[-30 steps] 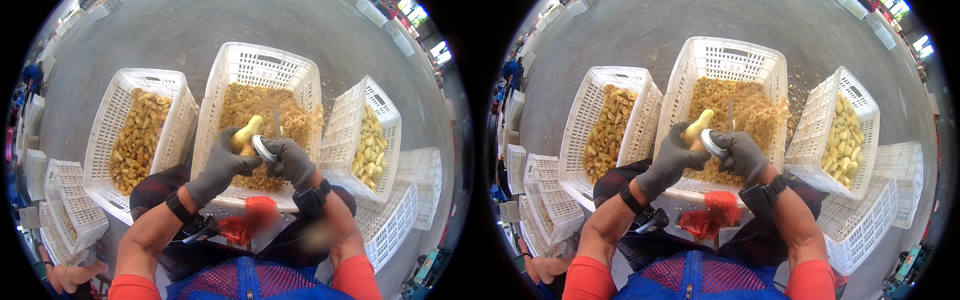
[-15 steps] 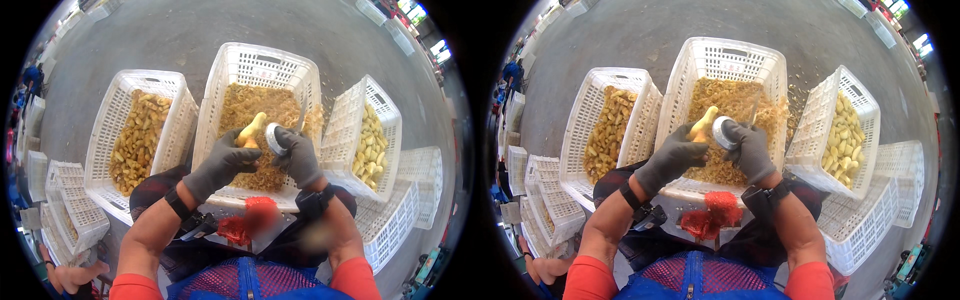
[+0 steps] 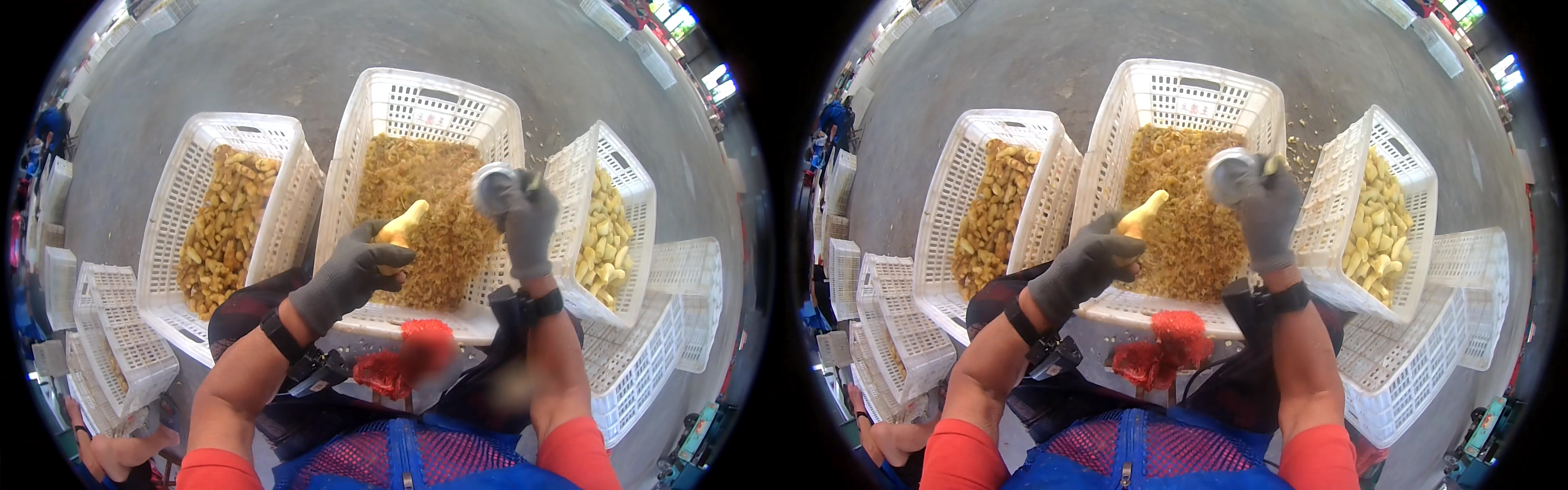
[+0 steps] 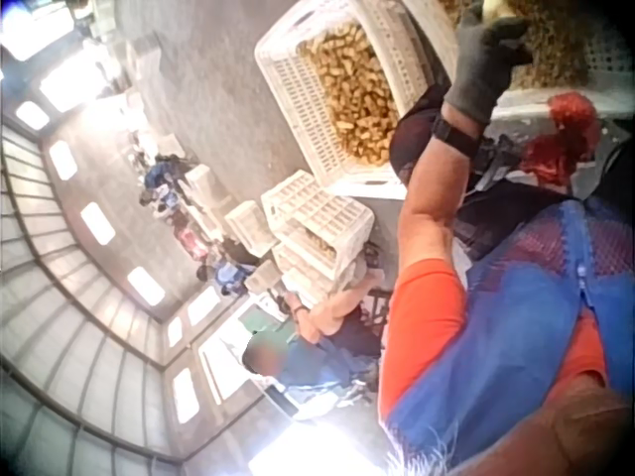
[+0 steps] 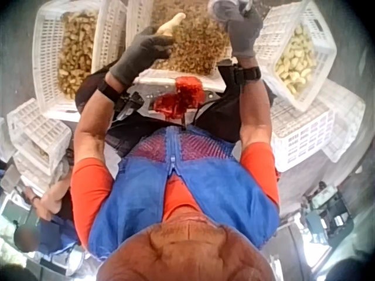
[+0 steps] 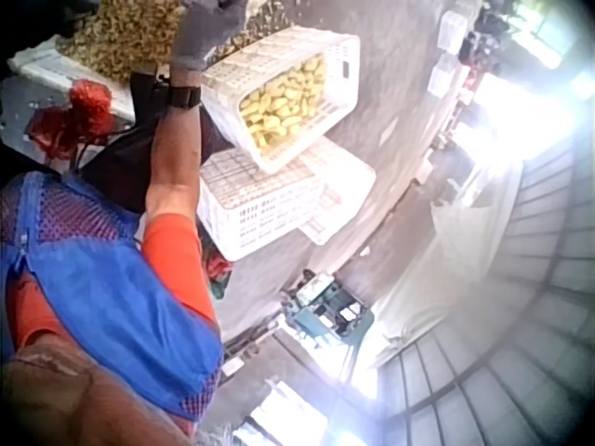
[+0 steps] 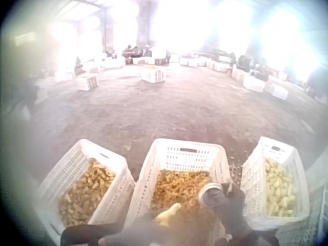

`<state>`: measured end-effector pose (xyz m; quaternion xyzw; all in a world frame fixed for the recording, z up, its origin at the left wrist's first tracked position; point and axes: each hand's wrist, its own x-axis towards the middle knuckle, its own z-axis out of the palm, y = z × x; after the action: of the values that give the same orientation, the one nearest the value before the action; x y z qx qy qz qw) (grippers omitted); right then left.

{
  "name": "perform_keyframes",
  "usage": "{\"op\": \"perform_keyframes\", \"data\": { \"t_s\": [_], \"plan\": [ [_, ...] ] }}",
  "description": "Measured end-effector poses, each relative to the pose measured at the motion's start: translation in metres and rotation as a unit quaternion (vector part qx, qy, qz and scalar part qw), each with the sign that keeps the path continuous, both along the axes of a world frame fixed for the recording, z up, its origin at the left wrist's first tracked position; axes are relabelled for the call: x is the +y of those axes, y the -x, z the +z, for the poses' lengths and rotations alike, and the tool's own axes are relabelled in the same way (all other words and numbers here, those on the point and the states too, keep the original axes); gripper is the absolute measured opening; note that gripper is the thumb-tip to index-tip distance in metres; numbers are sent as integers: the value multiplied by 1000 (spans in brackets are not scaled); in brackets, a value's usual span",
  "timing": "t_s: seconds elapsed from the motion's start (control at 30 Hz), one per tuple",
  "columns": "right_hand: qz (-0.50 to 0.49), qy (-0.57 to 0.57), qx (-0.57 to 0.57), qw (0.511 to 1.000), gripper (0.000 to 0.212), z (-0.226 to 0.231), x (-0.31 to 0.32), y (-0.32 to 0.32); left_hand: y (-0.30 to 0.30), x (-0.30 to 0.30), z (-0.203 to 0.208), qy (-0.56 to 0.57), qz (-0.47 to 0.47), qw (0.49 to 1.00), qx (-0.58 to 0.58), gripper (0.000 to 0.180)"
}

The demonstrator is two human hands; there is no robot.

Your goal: The person is peeling mangoes using a handheld peeler tool, dropping the skins into a plastic crate and placing the peeled fruit into a separate crate.

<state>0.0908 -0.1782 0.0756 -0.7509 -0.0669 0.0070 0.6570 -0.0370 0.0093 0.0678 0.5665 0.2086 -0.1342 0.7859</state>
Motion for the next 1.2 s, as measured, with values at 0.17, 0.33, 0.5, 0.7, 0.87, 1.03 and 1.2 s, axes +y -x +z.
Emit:
{"op": "perform_keyframes", "data": {
  "t_s": [0.17,0.33,0.5,0.7,0.87,1.03,1.2],
  "plan": [
    [140,175,-100,969,13,-26,17,18,5,9,-22,-277,-155,912,-259,48],
    [45,91,-81,991,9,-18,15,11,-1,3,-16,159,-48,983,-74,28],
    [14,-112,130,985,19,8,-1,-1,0,4,-10,342,7,931,129,41],
    [147,-103,206,962,21,4,11,7,-2,0,-11,396,-97,909,89,42],
    [165,-111,267,943,19,-7,19,15,-3,-8,8,163,-167,971,50,43],
    [127,-5,287,950,18,-9,20,15,-6,-17,7,-40,-137,990,6,51],
    [50,-51,238,969,18,-15,22,15,-8,-13,6,-52,-97,993,40,32]
  ]
}}
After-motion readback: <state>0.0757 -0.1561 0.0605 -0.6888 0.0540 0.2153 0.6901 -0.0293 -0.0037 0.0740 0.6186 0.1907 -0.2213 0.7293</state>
